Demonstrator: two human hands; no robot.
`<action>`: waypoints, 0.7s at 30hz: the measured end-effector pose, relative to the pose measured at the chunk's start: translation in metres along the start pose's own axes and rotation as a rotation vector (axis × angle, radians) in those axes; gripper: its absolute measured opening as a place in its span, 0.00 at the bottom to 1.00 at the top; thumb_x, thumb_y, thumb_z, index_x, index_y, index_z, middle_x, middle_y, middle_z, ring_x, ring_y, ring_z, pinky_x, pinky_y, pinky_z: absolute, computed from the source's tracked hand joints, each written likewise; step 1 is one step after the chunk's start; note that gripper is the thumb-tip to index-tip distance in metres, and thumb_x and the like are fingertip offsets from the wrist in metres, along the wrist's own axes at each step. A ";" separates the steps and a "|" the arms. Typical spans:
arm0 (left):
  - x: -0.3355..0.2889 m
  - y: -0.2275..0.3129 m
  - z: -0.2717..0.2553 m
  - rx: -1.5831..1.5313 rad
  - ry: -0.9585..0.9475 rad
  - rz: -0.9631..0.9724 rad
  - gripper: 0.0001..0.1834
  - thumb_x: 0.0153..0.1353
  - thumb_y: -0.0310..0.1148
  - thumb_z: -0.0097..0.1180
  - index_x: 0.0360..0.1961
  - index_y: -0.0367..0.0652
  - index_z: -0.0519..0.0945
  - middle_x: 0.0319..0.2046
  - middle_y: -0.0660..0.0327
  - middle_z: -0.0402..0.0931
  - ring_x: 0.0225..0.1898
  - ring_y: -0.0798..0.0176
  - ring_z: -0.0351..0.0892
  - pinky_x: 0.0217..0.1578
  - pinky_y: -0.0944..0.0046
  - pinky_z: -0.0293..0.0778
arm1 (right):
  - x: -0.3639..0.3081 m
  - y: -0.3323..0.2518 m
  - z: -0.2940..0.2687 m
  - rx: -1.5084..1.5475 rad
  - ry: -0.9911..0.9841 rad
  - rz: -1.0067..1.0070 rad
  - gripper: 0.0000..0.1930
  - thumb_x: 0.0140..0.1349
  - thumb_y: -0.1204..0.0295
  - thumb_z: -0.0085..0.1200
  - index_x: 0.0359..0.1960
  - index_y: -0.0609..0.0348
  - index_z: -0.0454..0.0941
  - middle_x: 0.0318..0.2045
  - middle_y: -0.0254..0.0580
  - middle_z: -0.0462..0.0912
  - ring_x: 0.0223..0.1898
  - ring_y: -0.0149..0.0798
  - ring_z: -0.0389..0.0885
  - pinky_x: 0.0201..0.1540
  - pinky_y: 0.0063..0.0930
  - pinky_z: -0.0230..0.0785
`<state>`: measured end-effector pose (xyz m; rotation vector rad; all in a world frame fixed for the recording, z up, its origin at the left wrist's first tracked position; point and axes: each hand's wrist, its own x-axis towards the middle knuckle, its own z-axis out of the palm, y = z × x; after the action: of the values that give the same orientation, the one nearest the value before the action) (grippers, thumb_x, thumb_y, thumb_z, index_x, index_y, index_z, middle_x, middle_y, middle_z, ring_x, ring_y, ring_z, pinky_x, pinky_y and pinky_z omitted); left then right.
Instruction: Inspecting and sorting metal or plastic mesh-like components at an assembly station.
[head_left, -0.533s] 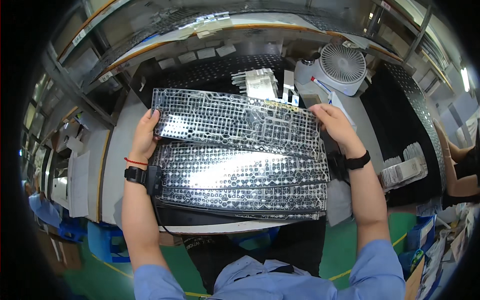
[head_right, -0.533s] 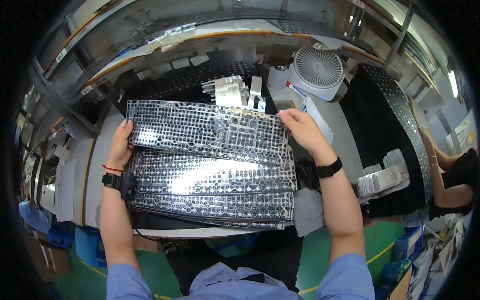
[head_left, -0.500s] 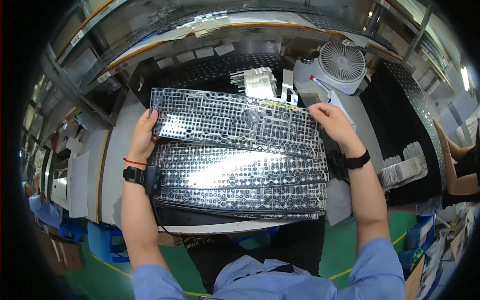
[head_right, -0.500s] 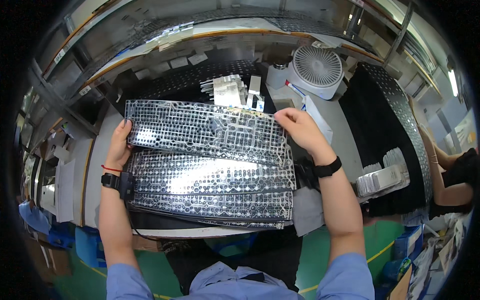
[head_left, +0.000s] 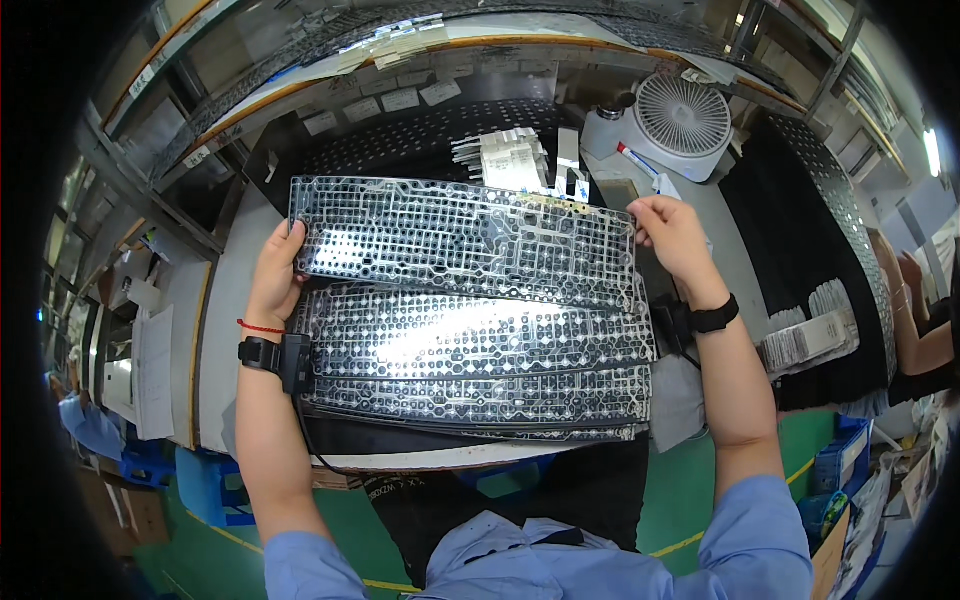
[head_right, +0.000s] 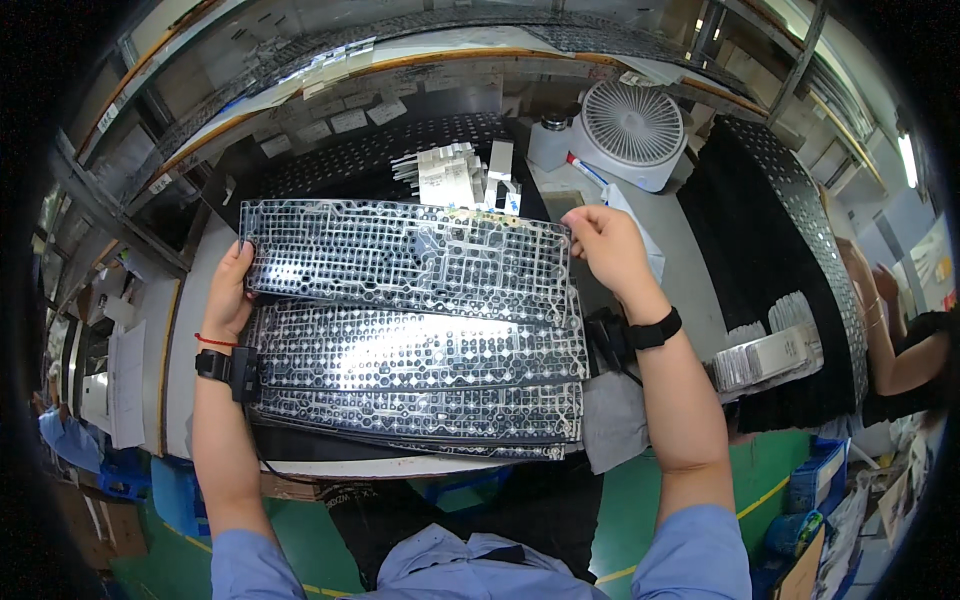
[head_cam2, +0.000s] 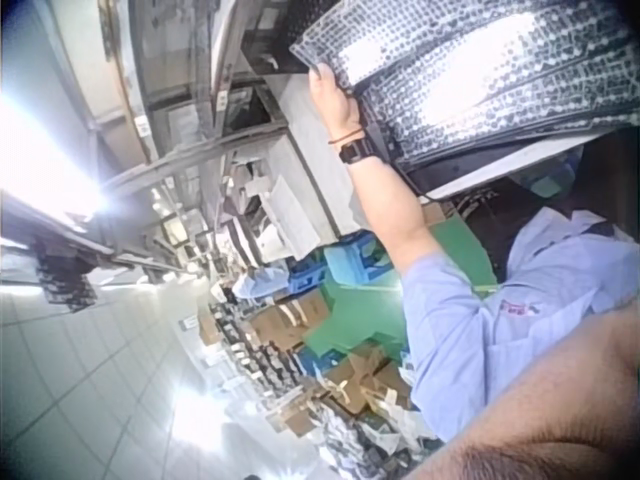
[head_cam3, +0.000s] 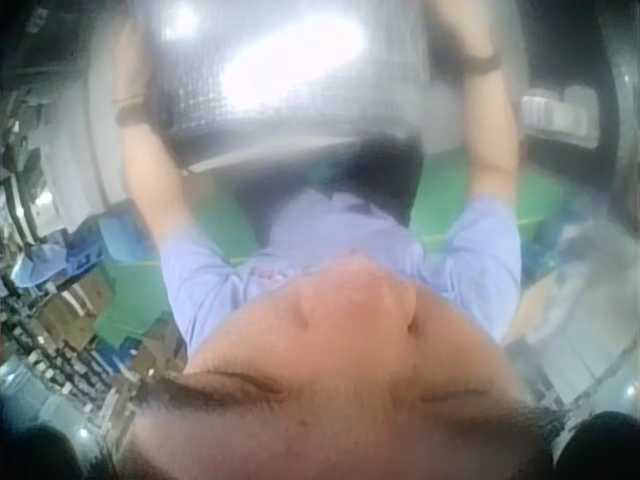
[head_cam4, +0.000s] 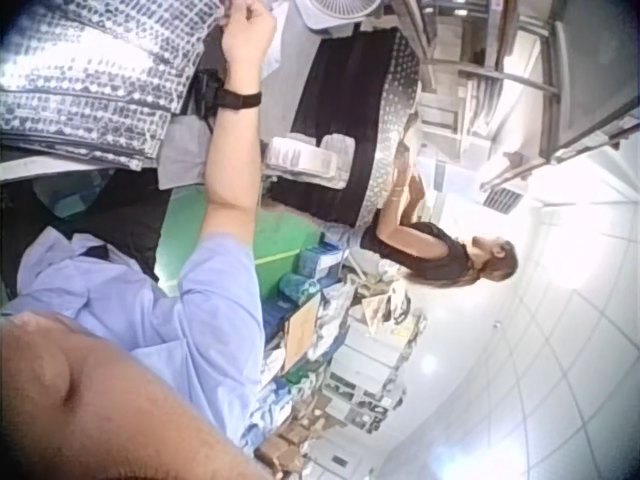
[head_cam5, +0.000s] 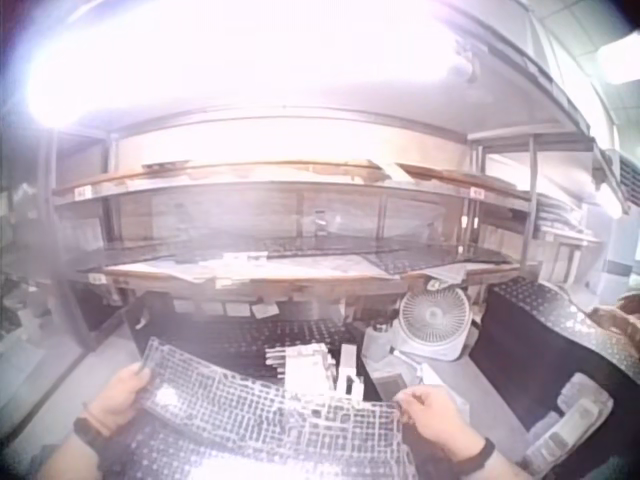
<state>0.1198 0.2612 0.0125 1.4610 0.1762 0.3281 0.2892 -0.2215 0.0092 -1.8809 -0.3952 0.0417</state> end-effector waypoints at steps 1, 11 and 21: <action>0.000 -0.001 0.000 -0.007 0.009 0.003 0.13 0.73 0.40 0.47 0.47 0.44 0.76 0.32 0.73 0.79 0.25 0.85 0.72 0.21 0.81 0.62 | 0.001 0.000 -0.004 0.066 0.044 -0.026 0.08 0.68 0.71 0.51 0.38 0.64 0.80 0.25 0.32 0.79 0.26 0.24 0.75 0.32 0.18 0.68; -0.005 -0.001 -0.011 -0.017 0.016 0.016 0.13 0.73 0.39 0.47 0.47 0.43 0.76 0.35 0.71 0.80 0.28 0.82 0.75 0.24 0.80 0.67 | -0.091 -0.122 0.018 0.182 -0.446 -0.451 0.04 0.64 0.74 0.56 0.34 0.60 0.81 0.30 0.36 0.83 0.33 0.29 0.81 0.36 0.22 0.73; -0.001 0.006 0.000 -0.093 -0.092 0.013 0.14 0.74 0.39 0.45 0.50 0.41 0.75 0.41 0.66 0.81 0.35 0.77 0.79 0.34 0.75 0.75 | -0.138 -0.125 0.062 -0.331 -1.241 -0.688 0.25 0.55 0.84 0.53 0.57 0.58 0.72 0.50 0.49 0.78 0.49 0.44 0.78 0.44 0.33 0.74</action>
<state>0.1185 0.2613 0.0181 1.3830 0.0760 0.2757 0.1141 -0.1690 0.0803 -1.7243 -1.9555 0.7279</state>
